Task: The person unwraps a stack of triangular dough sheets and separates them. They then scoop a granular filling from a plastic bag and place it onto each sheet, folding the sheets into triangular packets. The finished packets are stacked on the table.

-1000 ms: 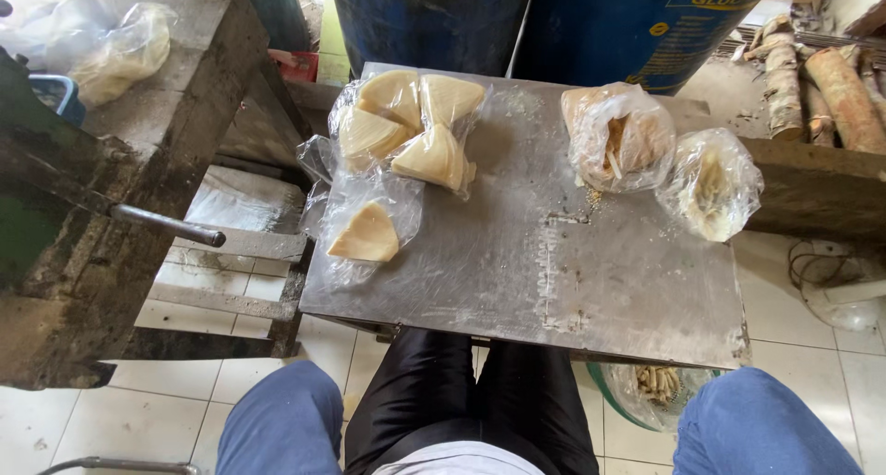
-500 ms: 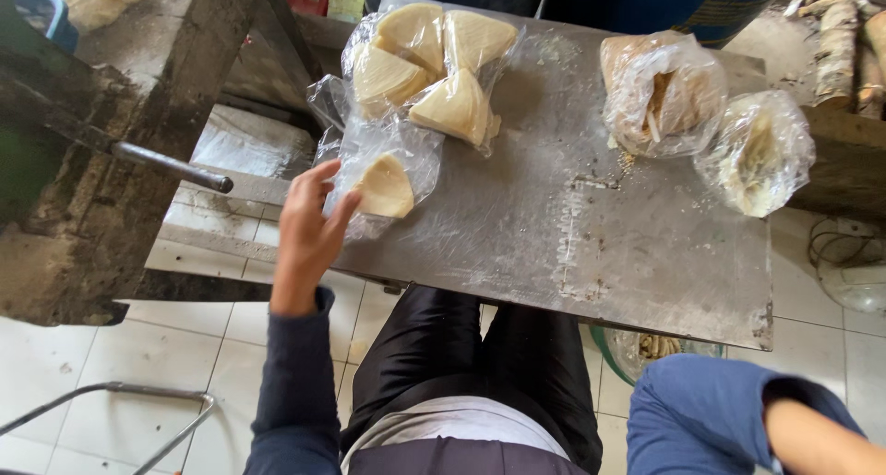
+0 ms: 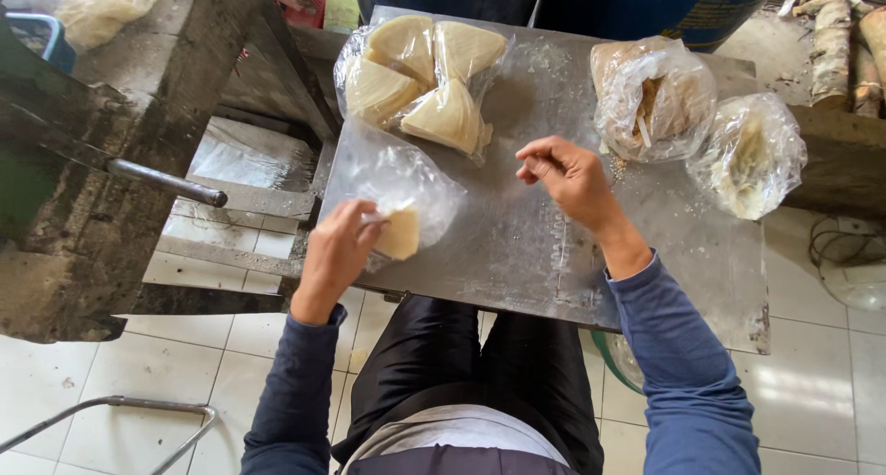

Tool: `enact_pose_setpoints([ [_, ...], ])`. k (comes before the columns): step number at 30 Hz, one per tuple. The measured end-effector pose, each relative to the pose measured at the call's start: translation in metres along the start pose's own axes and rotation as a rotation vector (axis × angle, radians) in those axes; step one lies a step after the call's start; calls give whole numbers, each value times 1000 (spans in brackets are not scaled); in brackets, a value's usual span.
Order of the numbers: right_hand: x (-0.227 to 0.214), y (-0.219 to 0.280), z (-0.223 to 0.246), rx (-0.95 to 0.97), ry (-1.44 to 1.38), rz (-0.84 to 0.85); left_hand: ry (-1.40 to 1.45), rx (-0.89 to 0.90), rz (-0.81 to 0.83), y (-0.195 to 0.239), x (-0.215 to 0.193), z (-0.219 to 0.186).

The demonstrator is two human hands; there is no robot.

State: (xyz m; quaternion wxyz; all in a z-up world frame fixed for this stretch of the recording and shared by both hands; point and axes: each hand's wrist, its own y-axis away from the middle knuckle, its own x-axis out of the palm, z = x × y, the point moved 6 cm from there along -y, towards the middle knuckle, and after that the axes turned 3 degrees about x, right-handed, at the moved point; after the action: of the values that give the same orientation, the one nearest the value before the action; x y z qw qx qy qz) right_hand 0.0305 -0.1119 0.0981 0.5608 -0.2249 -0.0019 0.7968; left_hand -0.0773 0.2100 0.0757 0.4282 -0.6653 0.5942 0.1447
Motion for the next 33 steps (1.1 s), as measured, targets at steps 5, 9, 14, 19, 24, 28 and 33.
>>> enact_pose_setpoints([
  [5,17,0,-28,61,-149,88,755,-218,138,7,41,0],
  [9,24,3,-28,167,-676,202,1647,-430,311,-36,103,-30],
  [14,15,7,-42,136,-831,142,1880,-603,560,-100,177,-67],
  [19,-38,0,-85,108,-776,-302,1804,-525,564,-122,200,-68],
  [24,-88,4,-93,169,-585,-510,1722,-505,495,-133,196,-48],
  [28,-100,6,-77,59,-428,-599,1724,-453,414,-129,185,-44],
  [33,-116,10,-57,-71,-402,-697,1519,-401,495,-134,173,-42],
])
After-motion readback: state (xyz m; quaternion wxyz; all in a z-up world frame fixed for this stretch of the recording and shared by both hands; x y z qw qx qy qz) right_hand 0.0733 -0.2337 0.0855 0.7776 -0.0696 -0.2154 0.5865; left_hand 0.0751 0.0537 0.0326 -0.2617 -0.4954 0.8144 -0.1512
